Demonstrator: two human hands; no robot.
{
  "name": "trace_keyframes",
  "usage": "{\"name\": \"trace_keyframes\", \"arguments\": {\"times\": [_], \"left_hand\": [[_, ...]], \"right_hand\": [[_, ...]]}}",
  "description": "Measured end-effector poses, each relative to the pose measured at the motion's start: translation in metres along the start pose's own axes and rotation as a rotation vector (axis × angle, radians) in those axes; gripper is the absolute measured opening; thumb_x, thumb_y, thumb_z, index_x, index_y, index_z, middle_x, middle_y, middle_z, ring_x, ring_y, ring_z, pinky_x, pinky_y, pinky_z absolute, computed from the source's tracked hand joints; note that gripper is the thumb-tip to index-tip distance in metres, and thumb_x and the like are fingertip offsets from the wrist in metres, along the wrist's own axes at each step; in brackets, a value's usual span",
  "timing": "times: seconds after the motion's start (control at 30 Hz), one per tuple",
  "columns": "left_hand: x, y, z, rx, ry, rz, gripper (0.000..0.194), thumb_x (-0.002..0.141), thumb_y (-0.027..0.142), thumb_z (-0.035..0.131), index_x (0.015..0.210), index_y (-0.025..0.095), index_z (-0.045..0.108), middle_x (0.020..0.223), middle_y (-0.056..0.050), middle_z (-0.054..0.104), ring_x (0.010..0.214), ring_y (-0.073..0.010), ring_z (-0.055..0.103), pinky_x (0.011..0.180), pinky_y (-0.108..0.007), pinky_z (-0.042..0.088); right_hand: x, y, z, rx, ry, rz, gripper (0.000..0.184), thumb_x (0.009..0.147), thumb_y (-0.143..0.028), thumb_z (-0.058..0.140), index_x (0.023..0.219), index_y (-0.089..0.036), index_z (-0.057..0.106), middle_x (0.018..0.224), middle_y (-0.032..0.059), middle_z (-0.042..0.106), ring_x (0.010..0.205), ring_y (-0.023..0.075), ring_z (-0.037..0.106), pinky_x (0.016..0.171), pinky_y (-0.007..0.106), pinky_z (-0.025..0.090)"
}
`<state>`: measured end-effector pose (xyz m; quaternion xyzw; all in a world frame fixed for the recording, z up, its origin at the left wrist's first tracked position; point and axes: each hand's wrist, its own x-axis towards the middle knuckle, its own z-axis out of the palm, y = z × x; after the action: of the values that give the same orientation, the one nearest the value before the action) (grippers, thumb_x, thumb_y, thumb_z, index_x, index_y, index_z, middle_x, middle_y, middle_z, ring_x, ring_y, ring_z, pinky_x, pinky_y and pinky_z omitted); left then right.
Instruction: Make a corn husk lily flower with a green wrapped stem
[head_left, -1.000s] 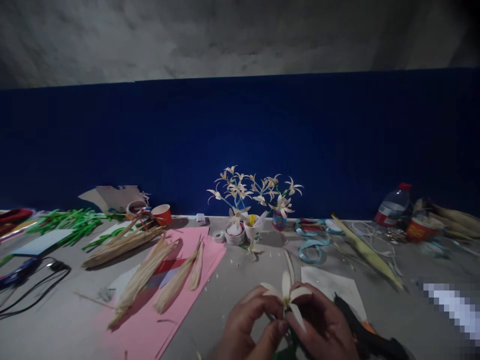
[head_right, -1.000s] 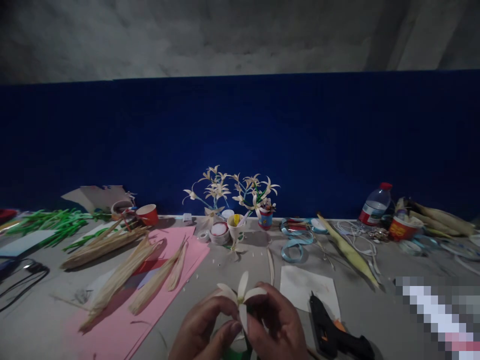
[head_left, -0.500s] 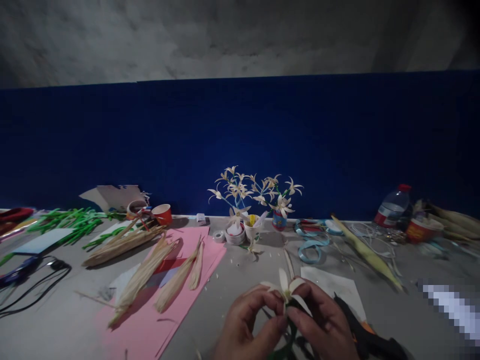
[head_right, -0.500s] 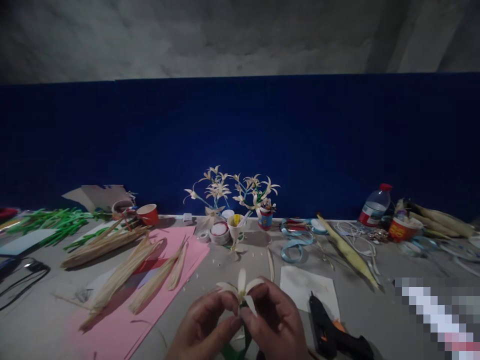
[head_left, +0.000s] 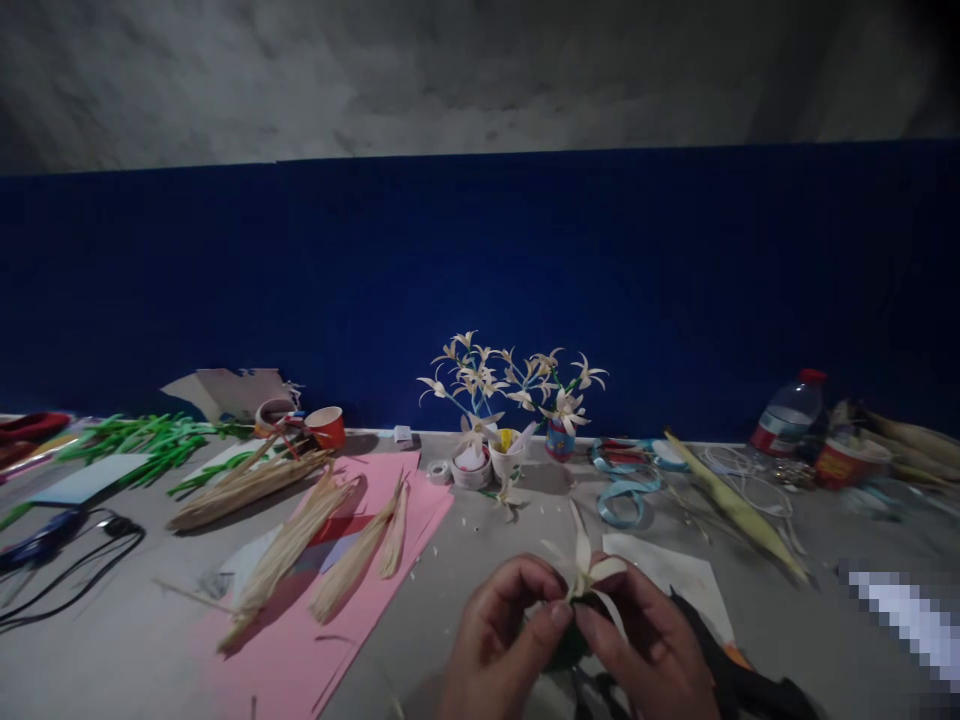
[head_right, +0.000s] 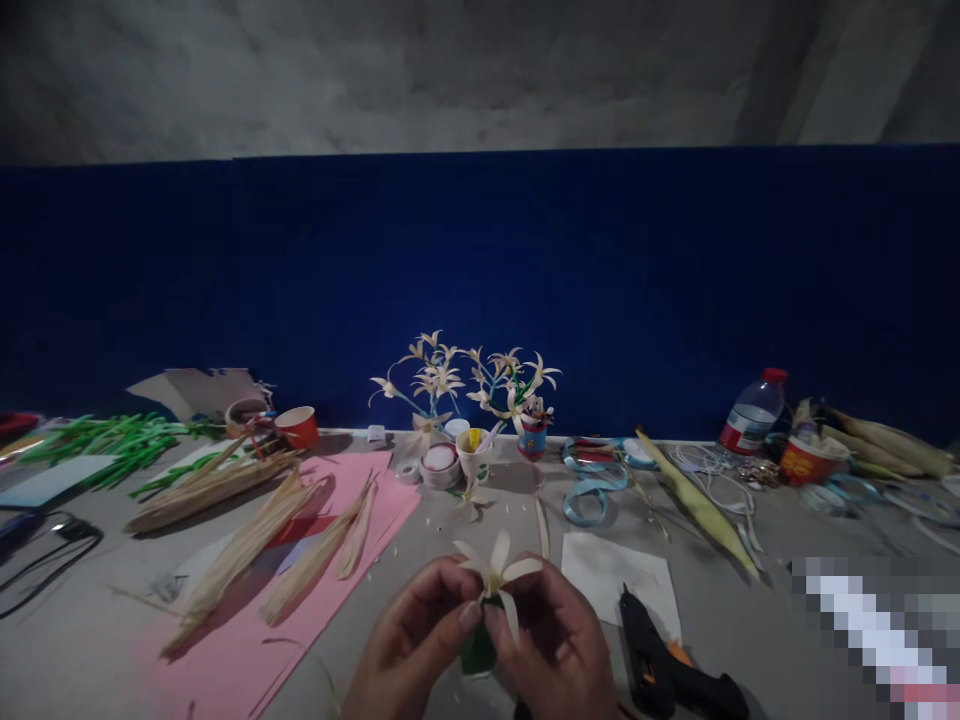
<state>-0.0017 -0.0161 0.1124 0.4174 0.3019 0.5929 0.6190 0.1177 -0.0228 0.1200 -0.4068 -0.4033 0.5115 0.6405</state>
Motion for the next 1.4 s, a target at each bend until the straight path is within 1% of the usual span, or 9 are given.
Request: {"name": "trace_keyframes", "arguments": {"times": [0.1,0.27,0.5,0.7,0.87,1.0,1.1,1.27,1.4], "left_hand": [[0.001,-0.003,0.0,-0.06,-0.009,-0.024,0.029,0.071,0.04,0.081,0.074,0.017,0.063,0.069,0.001,0.056,0.061,-0.0105,0.045,0.056,-0.022,0.034],[0.004,-0.007,-0.002,-0.102,0.019,-0.013,0.026,0.068,0.035,0.084,0.07,0.016,0.066,0.069,0.001,0.059,0.066,-0.0108,0.049,0.062,-0.021,0.037],[0.002,-0.002,0.002,-0.12,0.06,0.002,0.022,0.068,0.031,0.085,0.075,0.017,0.069,0.074,0.002,0.065,0.07,-0.0101,0.054,0.066,-0.02,0.04],[0.003,-0.003,0.001,-0.118,0.061,0.028,0.024,0.07,0.033,0.084,0.074,0.015,0.067,0.069,0.002,0.063,0.067,-0.009,0.053,0.063,-0.018,0.04],[0.007,-0.018,-0.006,-0.247,0.008,-0.082,0.028,0.066,0.034,0.085,0.072,0.016,0.064,0.063,0.004,0.057,0.058,-0.0082,0.047,0.055,-0.018,0.038],[0.01,-0.025,-0.008,-0.31,0.006,-0.107,0.026,0.066,0.03,0.085,0.073,0.016,0.065,0.064,0.003,0.058,0.058,-0.0088,0.048,0.056,-0.019,0.039],[0.011,-0.025,-0.009,-0.308,0.026,-0.106,0.026,0.064,0.029,0.087,0.074,0.016,0.066,0.067,0.002,0.061,0.06,-0.0086,0.049,0.057,-0.018,0.038],[0.01,-0.017,-0.007,-0.311,0.056,-0.092,0.024,0.062,0.026,0.088,0.071,0.016,0.068,0.069,0.0,0.064,0.068,-0.0106,0.052,0.065,-0.018,0.041],[0.007,-0.01,-0.004,-0.362,0.041,-0.132,0.023,0.064,0.026,0.087,0.073,0.015,0.069,0.067,0.001,0.063,0.064,-0.0098,0.053,0.063,-0.019,0.042]], "right_hand": [[-0.001,0.002,0.0,0.01,0.017,0.0,0.027,0.062,-0.043,0.085,0.074,-0.023,0.071,0.067,-0.0015,0.07,0.066,0.0134,0.063,0.063,0.015,0.05],[0.0,0.007,0.0,0.05,0.064,0.01,0.032,0.061,-0.042,0.086,0.082,-0.023,0.072,0.068,-0.0031,0.066,0.064,0.0121,0.06,0.061,0.015,0.048],[0.003,0.002,-0.001,-0.088,-0.063,-0.062,0.022,0.07,-0.041,0.078,0.071,-0.022,0.068,0.065,-0.0029,0.063,0.063,0.0118,0.057,0.059,0.014,0.046],[0.003,0.003,-0.002,-0.175,0.009,-0.097,0.025,0.068,-0.042,0.079,0.081,-0.023,0.07,0.072,-0.0003,0.069,0.067,0.0154,0.063,0.064,0.018,0.05],[0.004,0.001,-0.002,-0.077,-0.122,-0.029,0.025,0.074,-0.046,0.076,0.079,-0.022,0.068,0.065,-0.0029,0.061,0.061,0.011,0.053,0.055,0.015,0.043],[0.004,0.003,-0.002,-0.031,-0.107,0.008,0.028,0.072,-0.046,0.079,0.075,-0.021,0.066,0.063,-0.004,0.056,0.059,0.0095,0.045,0.053,0.015,0.038],[0.006,0.006,-0.003,-0.048,-0.103,-0.018,0.027,0.073,-0.044,0.078,0.071,-0.02,0.065,0.061,-0.0048,0.052,0.057,0.009,0.041,0.052,0.016,0.036],[0.009,0.005,-0.006,-0.145,-0.194,-0.083,0.025,0.079,-0.043,0.072,0.075,-0.02,0.064,0.064,-0.0046,0.052,0.06,0.01,0.046,0.055,0.016,0.038],[0.008,0.0,-0.003,-0.149,-0.173,-0.077,0.027,0.079,-0.044,0.072,0.073,-0.02,0.064,0.066,-0.0037,0.055,0.062,0.0107,0.05,0.058,0.016,0.04]]}}
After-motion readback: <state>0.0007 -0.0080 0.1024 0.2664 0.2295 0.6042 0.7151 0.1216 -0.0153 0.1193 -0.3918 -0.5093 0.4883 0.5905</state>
